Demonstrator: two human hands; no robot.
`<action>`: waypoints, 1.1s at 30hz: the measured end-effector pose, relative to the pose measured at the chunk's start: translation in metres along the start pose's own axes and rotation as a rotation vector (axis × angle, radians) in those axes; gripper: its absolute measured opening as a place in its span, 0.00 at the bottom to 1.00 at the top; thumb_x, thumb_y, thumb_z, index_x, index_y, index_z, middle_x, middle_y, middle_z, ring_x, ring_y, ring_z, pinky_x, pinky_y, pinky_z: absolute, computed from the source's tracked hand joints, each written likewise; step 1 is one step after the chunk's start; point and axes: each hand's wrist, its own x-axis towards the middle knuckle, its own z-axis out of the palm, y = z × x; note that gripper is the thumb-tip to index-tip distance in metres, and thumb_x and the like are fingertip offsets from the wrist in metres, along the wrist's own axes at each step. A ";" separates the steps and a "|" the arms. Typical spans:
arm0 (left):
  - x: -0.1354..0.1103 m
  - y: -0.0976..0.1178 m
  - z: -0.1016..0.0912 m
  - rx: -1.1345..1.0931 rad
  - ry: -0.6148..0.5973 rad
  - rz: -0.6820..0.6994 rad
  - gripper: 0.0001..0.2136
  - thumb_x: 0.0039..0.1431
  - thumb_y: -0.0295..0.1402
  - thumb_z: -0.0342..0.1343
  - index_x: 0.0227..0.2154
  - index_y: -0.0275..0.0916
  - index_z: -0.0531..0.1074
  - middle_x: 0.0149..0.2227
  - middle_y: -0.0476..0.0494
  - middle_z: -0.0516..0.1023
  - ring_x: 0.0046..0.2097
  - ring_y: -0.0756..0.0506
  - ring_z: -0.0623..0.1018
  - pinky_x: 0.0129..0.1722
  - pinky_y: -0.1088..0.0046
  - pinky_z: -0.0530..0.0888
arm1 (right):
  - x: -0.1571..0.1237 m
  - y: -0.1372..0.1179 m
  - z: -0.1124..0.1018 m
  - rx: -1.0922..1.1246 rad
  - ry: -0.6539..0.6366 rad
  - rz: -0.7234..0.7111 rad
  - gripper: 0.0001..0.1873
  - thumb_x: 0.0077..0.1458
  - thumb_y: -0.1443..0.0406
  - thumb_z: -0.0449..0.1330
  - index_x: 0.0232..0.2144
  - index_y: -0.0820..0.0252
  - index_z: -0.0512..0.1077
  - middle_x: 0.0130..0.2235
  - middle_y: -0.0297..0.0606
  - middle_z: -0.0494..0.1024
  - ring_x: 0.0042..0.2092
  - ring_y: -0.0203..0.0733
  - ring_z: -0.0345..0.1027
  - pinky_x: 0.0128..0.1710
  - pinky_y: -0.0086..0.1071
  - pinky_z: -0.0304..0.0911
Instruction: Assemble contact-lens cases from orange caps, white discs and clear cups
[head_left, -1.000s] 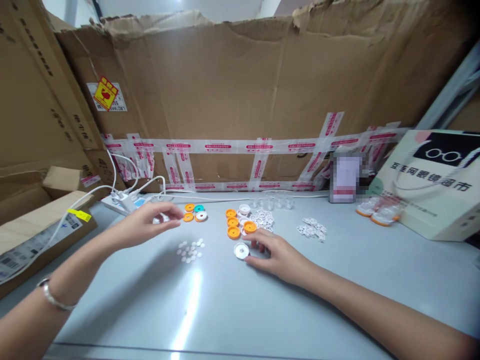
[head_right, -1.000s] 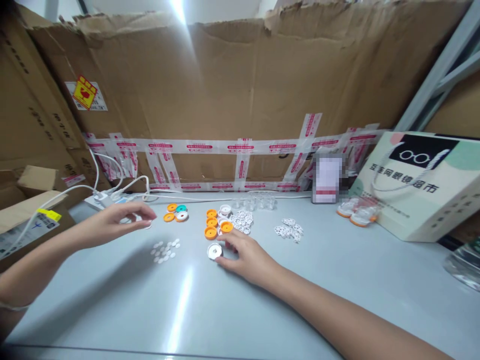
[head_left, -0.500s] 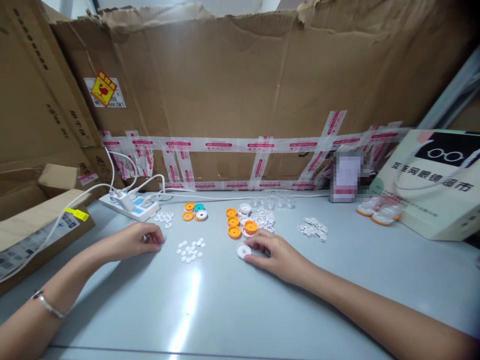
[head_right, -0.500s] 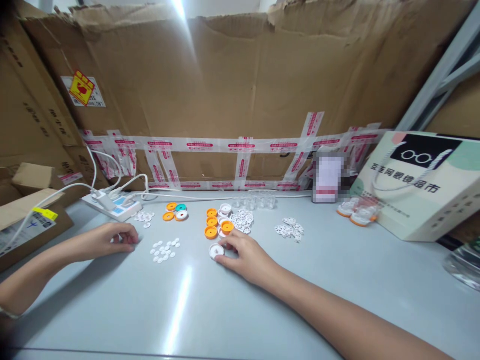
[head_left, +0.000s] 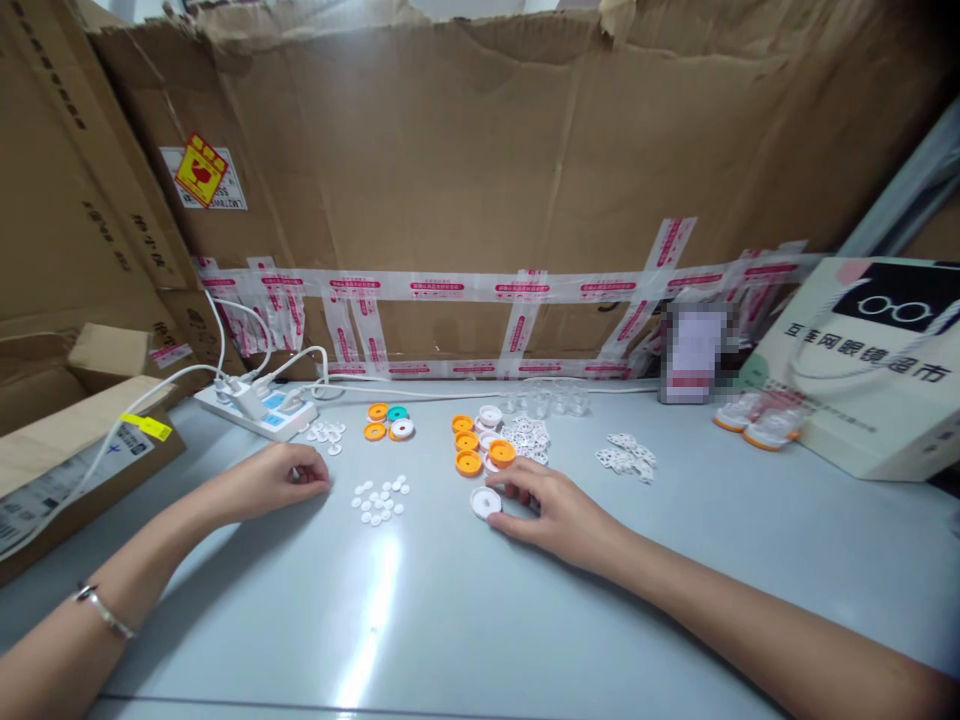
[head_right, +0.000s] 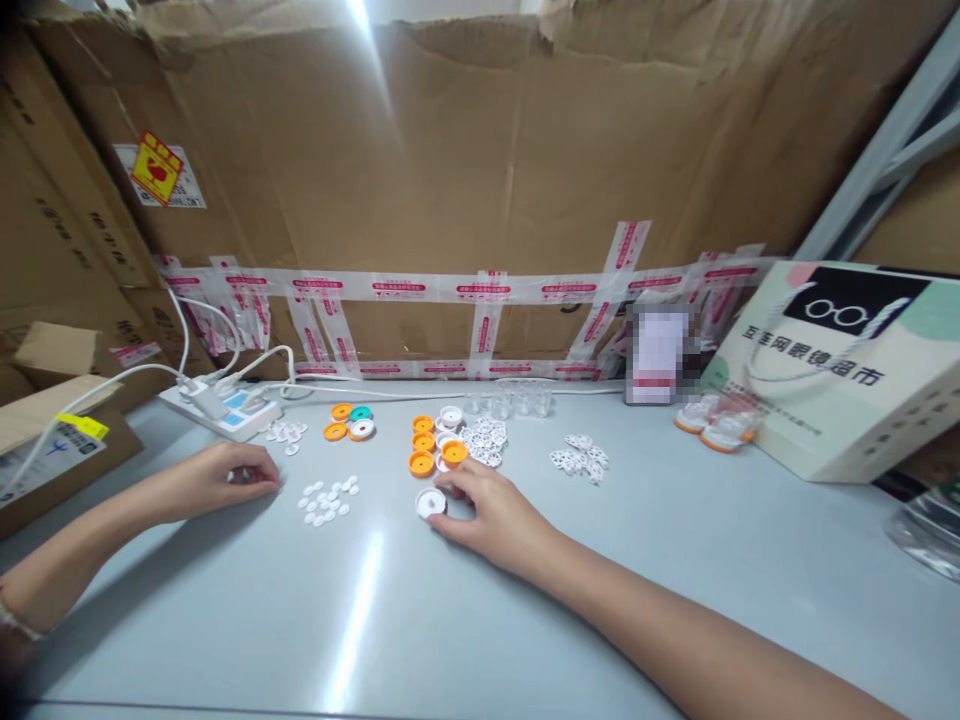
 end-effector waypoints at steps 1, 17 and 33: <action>0.000 0.001 -0.002 0.008 0.015 0.006 0.13 0.51 0.41 0.50 0.27 0.36 0.74 0.27 0.45 0.77 0.29 0.47 0.73 0.29 0.76 0.69 | 0.000 0.000 0.000 0.002 0.005 -0.005 0.14 0.49 0.62 0.59 0.39 0.61 0.72 0.34 0.38 0.69 0.35 0.38 0.63 0.35 0.31 0.60; 0.059 0.128 0.069 0.136 0.380 0.697 0.06 0.57 0.29 0.51 0.29 0.37 0.72 0.27 0.46 0.76 0.31 0.49 0.74 0.30 0.74 0.66 | 0.003 0.003 0.006 0.054 0.048 -0.109 0.10 0.49 0.64 0.59 0.36 0.59 0.73 0.31 0.36 0.68 0.34 0.37 0.64 0.34 0.29 0.61; 0.056 0.119 0.074 0.090 0.406 0.780 0.08 0.59 0.29 0.49 0.33 0.38 0.74 0.30 0.45 0.78 0.33 0.49 0.77 0.33 0.73 0.70 | 0.003 0.009 0.008 0.084 0.051 -0.109 0.11 0.49 0.64 0.60 0.37 0.58 0.73 0.32 0.37 0.69 0.36 0.38 0.64 0.37 0.31 0.62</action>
